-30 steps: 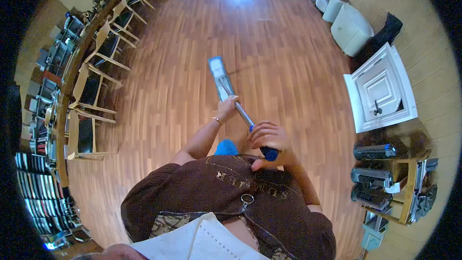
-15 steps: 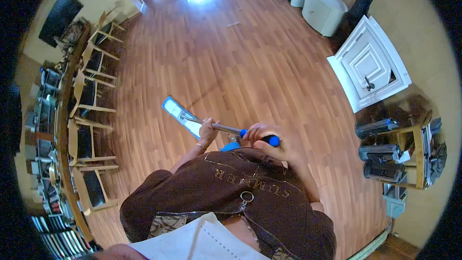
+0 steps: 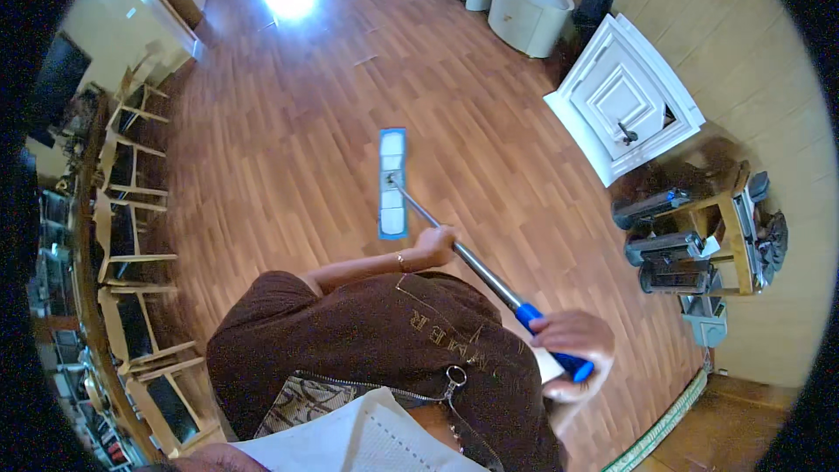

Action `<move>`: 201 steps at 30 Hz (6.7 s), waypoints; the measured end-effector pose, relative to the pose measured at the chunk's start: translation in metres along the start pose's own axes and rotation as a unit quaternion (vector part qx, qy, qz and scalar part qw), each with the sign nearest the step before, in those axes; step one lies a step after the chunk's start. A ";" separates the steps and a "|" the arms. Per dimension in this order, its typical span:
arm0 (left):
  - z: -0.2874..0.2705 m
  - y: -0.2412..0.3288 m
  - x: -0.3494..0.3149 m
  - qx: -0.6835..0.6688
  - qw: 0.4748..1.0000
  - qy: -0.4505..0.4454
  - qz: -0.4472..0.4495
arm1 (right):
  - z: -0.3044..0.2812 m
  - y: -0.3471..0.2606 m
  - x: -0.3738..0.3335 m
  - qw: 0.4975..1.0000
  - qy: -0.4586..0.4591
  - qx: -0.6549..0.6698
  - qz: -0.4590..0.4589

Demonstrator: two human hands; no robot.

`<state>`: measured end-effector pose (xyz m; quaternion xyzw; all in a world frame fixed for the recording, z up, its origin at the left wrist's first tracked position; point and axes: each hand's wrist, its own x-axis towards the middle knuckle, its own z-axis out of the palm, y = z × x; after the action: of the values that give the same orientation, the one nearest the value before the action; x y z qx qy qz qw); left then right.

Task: The person is mopping a wood laminate floor in a large room.

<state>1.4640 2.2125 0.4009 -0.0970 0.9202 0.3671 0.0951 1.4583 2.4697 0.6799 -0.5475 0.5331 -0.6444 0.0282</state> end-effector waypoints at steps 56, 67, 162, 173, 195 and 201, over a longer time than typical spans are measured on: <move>-0.192 -0.334 0.108 0.019 0.889 0.356 -0.288 | 0.103 0.428 0.305 0.884 -0.325 0.284 0.178; -0.259 -0.300 0.167 -0.037 0.904 0.355 -0.234 | 0.081 0.406 0.360 0.932 -0.260 0.183 0.175; -0.642 -0.553 0.500 0.036 0.985 0.159 -0.054 | 0.203 0.665 0.721 0.933 -0.345 0.023 0.104; -0.628 -0.527 0.607 0.008 0.991 -0.009 0.135 | 0.230 0.636 0.675 0.982 -0.032 -0.070 0.175; -0.754 -0.693 0.533 0.026 0.961 0.207 -0.182 | 0.349 0.775 0.824 0.933 -0.343 0.070 0.084; -0.767 -0.752 0.463 0.020 0.924 0.281 -0.260 | 0.403 0.812 0.838 0.913 -0.355 0.161 0.117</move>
<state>1.1249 1.0951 0.3388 -0.4297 0.8590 0.2687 -0.0732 0.9766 1.3364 0.5957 -0.6620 0.4371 -0.4767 0.3787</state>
